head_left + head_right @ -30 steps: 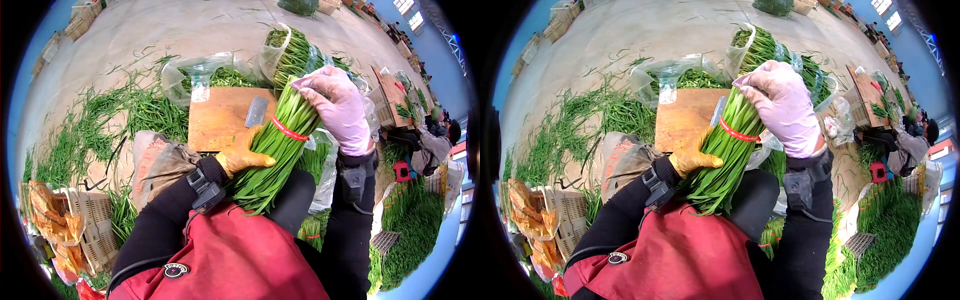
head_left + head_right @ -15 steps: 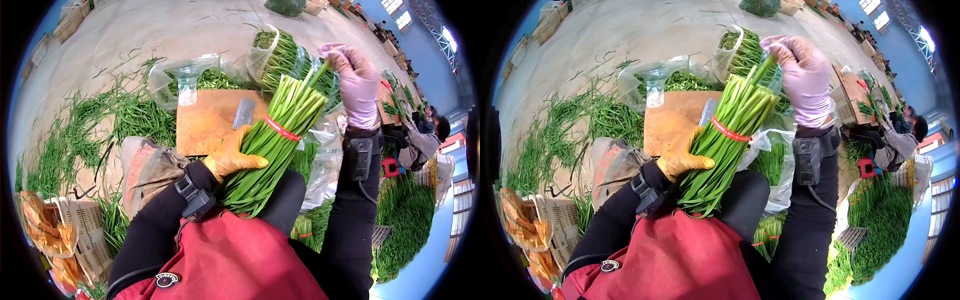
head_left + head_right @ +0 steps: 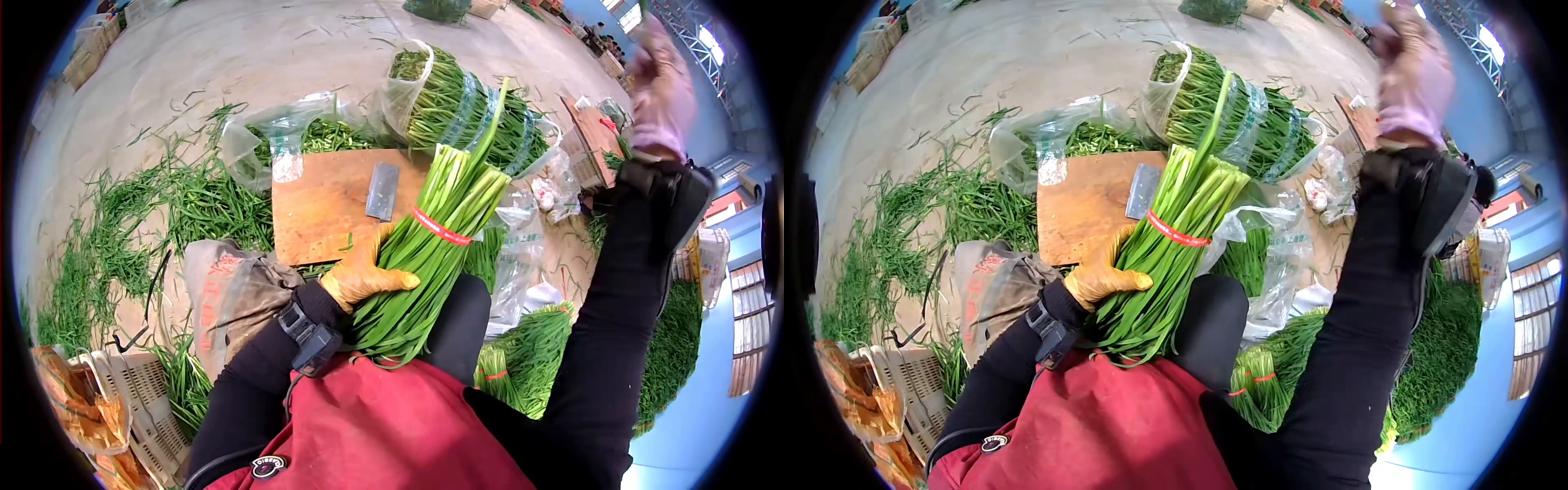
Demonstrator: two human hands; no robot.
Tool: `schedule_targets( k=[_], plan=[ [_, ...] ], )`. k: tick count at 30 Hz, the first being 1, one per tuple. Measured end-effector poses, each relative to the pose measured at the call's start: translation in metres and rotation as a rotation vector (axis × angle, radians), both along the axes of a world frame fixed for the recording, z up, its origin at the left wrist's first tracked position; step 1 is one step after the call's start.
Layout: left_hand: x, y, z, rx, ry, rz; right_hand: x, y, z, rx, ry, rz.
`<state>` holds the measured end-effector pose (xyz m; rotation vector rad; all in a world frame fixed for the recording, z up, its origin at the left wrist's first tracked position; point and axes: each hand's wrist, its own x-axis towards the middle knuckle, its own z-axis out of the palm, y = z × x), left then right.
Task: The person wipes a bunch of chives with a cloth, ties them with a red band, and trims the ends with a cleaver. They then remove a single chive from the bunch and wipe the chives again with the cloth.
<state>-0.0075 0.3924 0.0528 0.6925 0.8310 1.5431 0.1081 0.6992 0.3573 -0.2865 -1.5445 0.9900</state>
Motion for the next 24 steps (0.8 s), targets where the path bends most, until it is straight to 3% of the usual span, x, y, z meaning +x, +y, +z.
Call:
schedule_targets(
  k=[1,2,3,4,6,8,9,10,12,15,19,24],
  plan=[
    [0.0,0.001,0.01,0.013,-0.016,-0.001,-0.014,-0.021,-0.012,-0.034,-0.102,0.101],
    [-0.001,0.002,0.005,0.016,-0.003,-0.003,-0.018,-0.06,-0.026,0.138,-0.407,0.543],
    [-0.002,0.003,-0.004,0.012,0.01,-0.005,-0.029,-0.126,-0.038,0.23,-0.564,0.631],
    [-0.002,0.001,-0.009,0.013,0.021,-0.005,-0.031,-0.146,-0.039,0.315,-0.73,0.519],
    [-0.001,-0.004,-0.012,-0.008,-0.004,0.021,-0.04,-0.116,-0.068,0.33,-0.553,0.196],
    [-0.002,-0.005,-0.014,0.011,-0.009,0.036,-0.033,-0.101,-0.083,0.073,-0.848,0.13],
    [-0.004,-0.006,-0.015,0.025,0.037,0.064,-0.035,-0.107,-0.089,-0.029,-0.924,0.222],
    [-0.005,-0.007,-0.014,0.047,0.028,0.055,-0.039,-0.113,-0.095,-0.012,-1.018,0.211],
    [-0.008,-0.01,-0.011,0.085,0.003,0.033,-0.051,-0.13,-0.111,0.001,-0.815,0.375],
    [-0.009,-0.017,-0.006,0.091,0.0,0.066,-0.058,-0.143,-0.102,-0.052,-0.857,0.408],
    [-0.018,-0.029,-0.006,0.127,-0.043,0.072,-0.072,-0.149,-0.104,-0.063,-0.736,0.397],
    [-0.02,-0.034,-0.009,0.162,-0.07,0.085,-0.097,-0.143,-0.064,0.073,-0.521,0.361]
  ],
)
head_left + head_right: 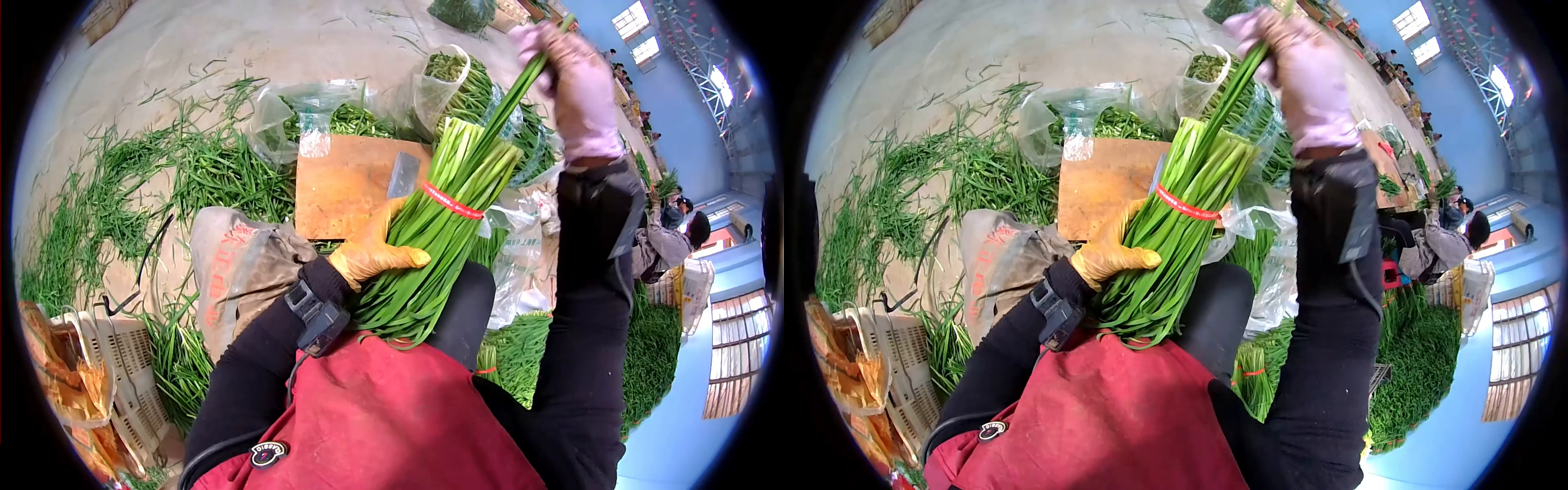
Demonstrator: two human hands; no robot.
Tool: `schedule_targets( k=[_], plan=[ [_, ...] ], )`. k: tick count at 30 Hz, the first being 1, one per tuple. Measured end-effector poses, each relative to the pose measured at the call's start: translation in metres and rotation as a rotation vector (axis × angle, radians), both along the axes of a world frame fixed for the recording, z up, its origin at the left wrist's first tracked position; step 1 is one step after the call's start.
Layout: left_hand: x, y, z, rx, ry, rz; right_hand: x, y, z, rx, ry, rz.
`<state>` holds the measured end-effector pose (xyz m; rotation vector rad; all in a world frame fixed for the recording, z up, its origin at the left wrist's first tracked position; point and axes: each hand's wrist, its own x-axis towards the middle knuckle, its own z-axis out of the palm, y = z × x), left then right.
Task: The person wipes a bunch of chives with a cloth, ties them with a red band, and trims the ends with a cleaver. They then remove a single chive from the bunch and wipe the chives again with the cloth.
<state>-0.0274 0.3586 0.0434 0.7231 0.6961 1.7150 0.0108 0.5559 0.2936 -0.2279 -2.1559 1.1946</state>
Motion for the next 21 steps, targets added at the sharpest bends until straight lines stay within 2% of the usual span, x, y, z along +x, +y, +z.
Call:
schedule_targets(
  k=[2,3,6,7,10,11,13,15,17,18,19,21],
  plan=[
    [-0.002,-0.003,-0.001,0.004,-0.005,0.013,-0.012,0.031,0.035,-0.032,0.117,-0.138],
    [-0.002,-0.005,-0.001,0.005,-0.013,0.023,-0.012,0.064,0.057,-0.142,0.212,-0.155],
    [-0.008,-0.014,-0.007,0.0,0.0,0.076,0.01,0.104,0.144,-0.039,0.482,-0.212],
    [-0.011,-0.018,-0.008,-0.007,0.012,0.094,0.024,0.105,0.164,-0.025,0.521,-0.15],
    [-0.018,-0.029,-0.004,-0.047,-0.037,0.19,0.066,0.061,0.203,0.009,0.598,-0.311],
    [-0.021,-0.032,-0.003,-0.023,-0.023,0.266,0.069,0.051,0.21,-0.053,0.687,-0.335],
    [-0.028,-0.034,-0.004,-0.048,-0.006,0.333,0.087,0.058,0.21,-0.002,0.628,-0.301],
    [-0.034,-0.034,-0.008,-0.045,0.001,0.389,0.103,0.073,0.195,-0.036,0.372,0.002],
    [-0.039,-0.037,-0.001,-0.016,0.001,0.434,0.093,0.045,0.147,-0.172,0.12,0.081],
    [-0.04,-0.039,0.002,-0.001,-0.001,0.456,0.065,-0.005,0.106,-0.162,0.087,-0.15],
    [-0.039,-0.038,0.001,-0.022,0.025,0.49,0.053,-0.013,0.068,-0.062,0.02,-0.267],
    [-0.042,-0.037,-0.002,-0.005,0.069,0.522,0.023,-0.041,0.012,-0.025,-0.194,-0.27]
  ],
)
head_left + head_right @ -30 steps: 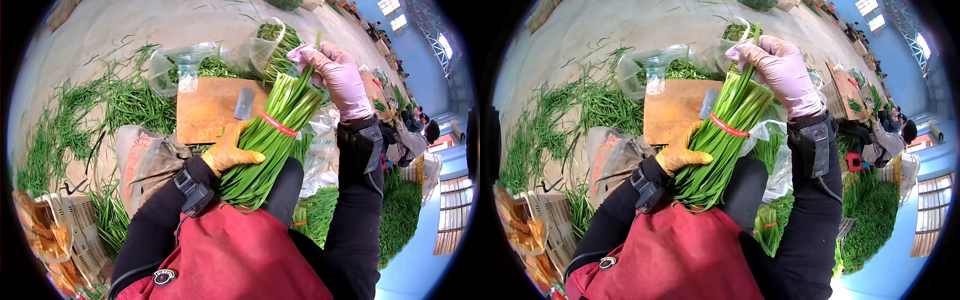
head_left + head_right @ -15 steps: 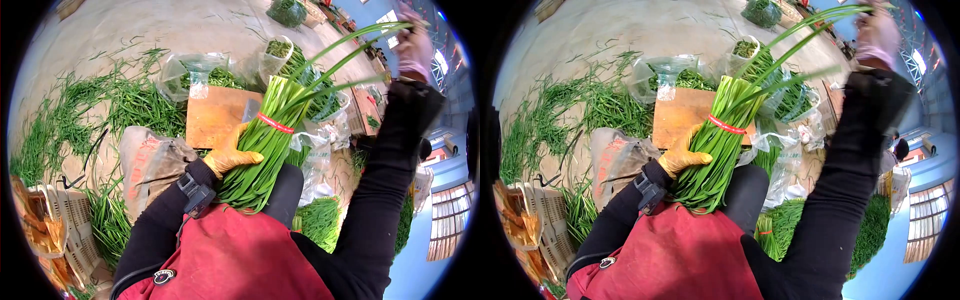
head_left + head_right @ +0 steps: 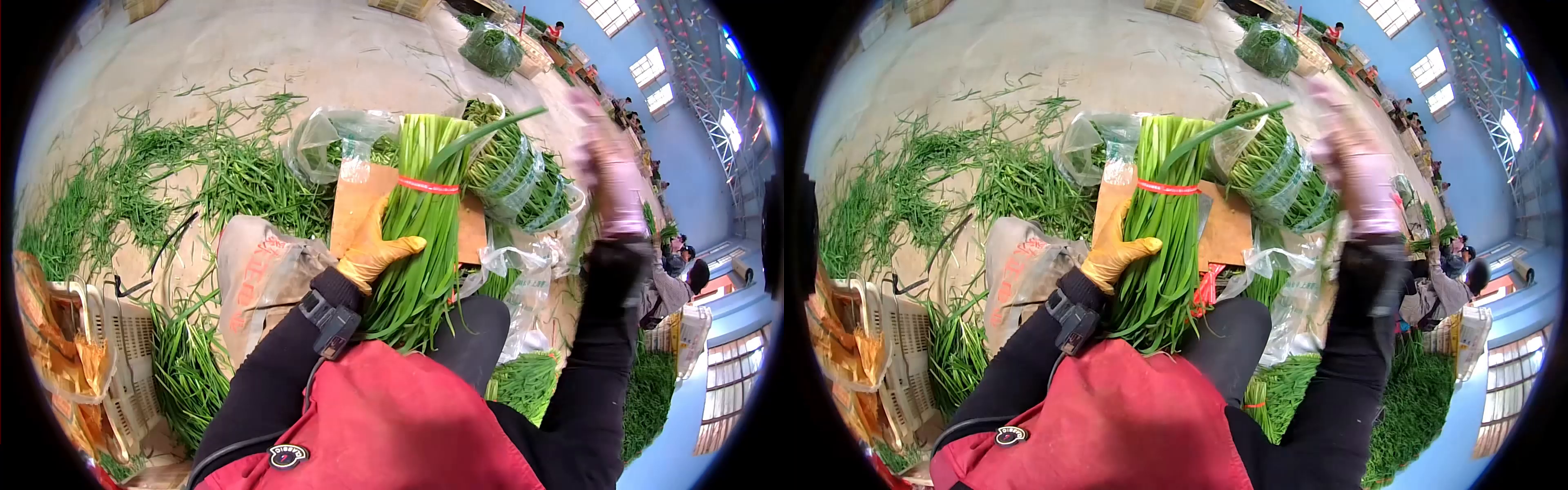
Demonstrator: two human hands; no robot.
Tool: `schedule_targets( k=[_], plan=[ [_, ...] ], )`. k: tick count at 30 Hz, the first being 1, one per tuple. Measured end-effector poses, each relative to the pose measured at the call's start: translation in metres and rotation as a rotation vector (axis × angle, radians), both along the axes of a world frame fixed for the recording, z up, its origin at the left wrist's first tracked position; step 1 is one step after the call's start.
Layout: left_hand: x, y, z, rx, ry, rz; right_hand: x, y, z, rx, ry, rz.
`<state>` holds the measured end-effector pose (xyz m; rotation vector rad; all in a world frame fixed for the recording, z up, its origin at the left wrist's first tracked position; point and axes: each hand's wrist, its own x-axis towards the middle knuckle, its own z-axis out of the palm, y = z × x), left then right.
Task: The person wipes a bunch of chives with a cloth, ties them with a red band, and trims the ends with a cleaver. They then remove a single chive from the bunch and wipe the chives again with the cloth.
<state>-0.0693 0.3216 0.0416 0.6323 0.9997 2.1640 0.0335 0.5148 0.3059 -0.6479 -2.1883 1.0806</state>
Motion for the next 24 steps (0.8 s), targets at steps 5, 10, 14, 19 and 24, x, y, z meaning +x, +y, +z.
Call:
schedule_targets(
  k=[5,10,14,19,24],
  plan=[
    [-0.001,-0.003,-0.007,-0.035,0.025,-0.021,-0.043,0.003,-0.072,-0.275,-0.18,0.452],
    [-0.002,-0.002,-0.013,-0.028,0.054,-0.028,-0.073,-0.008,-0.07,-0.286,0.004,0.376],
    [-0.003,-0.001,-0.017,-0.081,0.134,-0.046,-0.095,0.011,-0.059,-0.185,0.105,0.329],
    [0.004,0.003,-0.023,-0.045,0.025,-0.039,-0.127,0.019,0.04,0.075,0.449,0.313],
    [0.005,0.006,-0.026,-0.034,-0.057,0.002,-0.129,-0.102,0.082,-0.023,0.264,0.75]
  ],
)
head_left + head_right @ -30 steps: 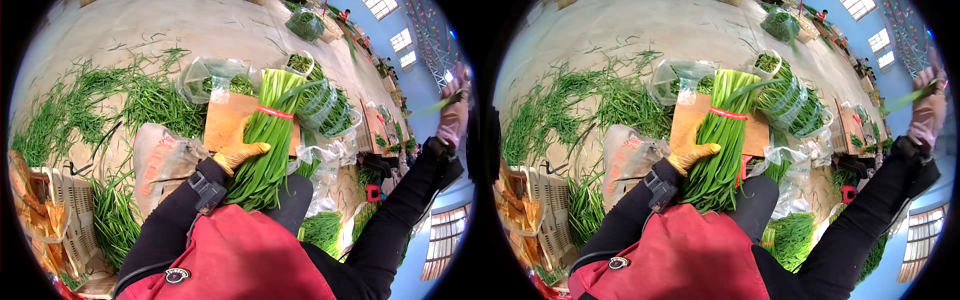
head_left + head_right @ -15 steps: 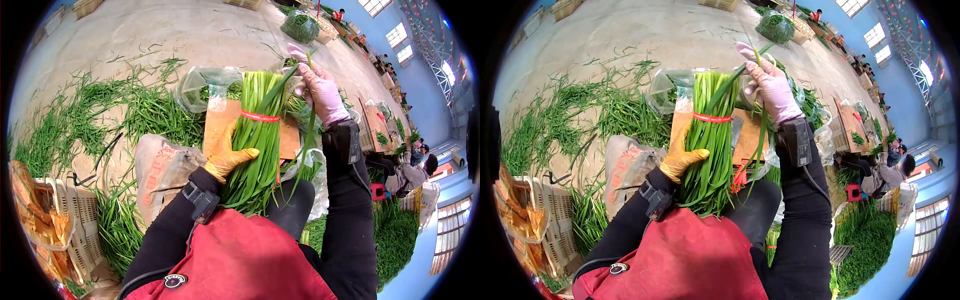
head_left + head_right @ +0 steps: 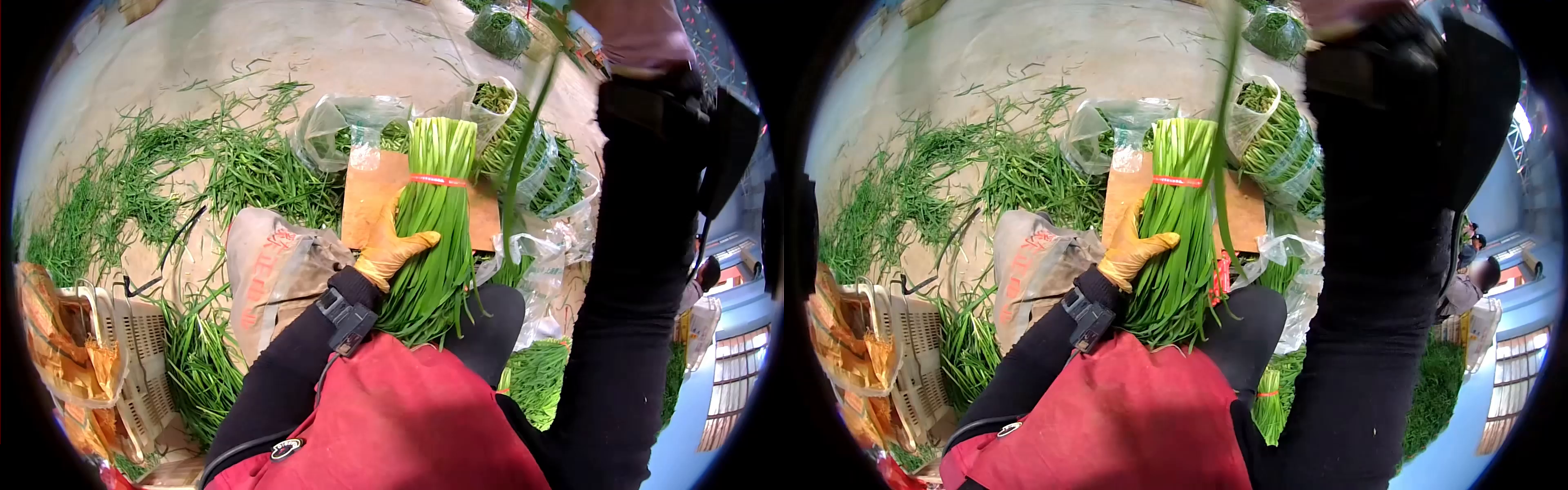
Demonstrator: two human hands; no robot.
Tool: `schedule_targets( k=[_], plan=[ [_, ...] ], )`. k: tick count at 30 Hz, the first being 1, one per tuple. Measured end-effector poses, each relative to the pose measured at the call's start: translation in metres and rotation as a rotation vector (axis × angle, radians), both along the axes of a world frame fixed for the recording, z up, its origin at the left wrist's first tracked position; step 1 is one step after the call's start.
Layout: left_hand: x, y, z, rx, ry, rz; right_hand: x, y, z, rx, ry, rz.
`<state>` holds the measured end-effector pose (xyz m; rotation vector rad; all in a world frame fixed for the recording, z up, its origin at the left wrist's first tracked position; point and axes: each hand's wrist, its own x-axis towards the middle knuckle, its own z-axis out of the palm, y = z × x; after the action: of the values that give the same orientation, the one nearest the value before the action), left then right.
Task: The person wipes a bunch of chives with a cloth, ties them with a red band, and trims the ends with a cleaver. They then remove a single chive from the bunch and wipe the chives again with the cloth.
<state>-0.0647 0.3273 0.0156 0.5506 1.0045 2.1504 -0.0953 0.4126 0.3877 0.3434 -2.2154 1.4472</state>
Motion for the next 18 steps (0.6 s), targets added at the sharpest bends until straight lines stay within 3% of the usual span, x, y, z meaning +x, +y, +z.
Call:
schedule_targets(
  k=[4,5,8,11,14,18],
  plan=[
    [-0.008,0.001,0.004,-0.007,-0.085,0.039,-0.024,-0.015,-0.02,0.222,-0.352,0.472],
    [-0.012,0.001,0.01,0.007,-0.118,0.052,-0.024,-0.013,-0.025,0.266,-0.414,0.458],
    [-0.027,0.009,0.019,0.081,-0.158,0.124,0.007,0.006,-0.048,0.315,-0.587,0.051],
    [-0.04,0.026,0.029,0.163,-0.17,0.232,0.028,0.067,-0.112,0.391,-0.609,-0.29],
    [-0.04,0.054,0.045,0.286,-0.23,0.329,0.046,0.13,-0.193,0.374,-0.606,-0.301],
    [-0.011,0.074,0.068,0.435,-0.337,0.264,0.058,0.145,-0.23,0.261,-0.549,-0.256]
  ],
)
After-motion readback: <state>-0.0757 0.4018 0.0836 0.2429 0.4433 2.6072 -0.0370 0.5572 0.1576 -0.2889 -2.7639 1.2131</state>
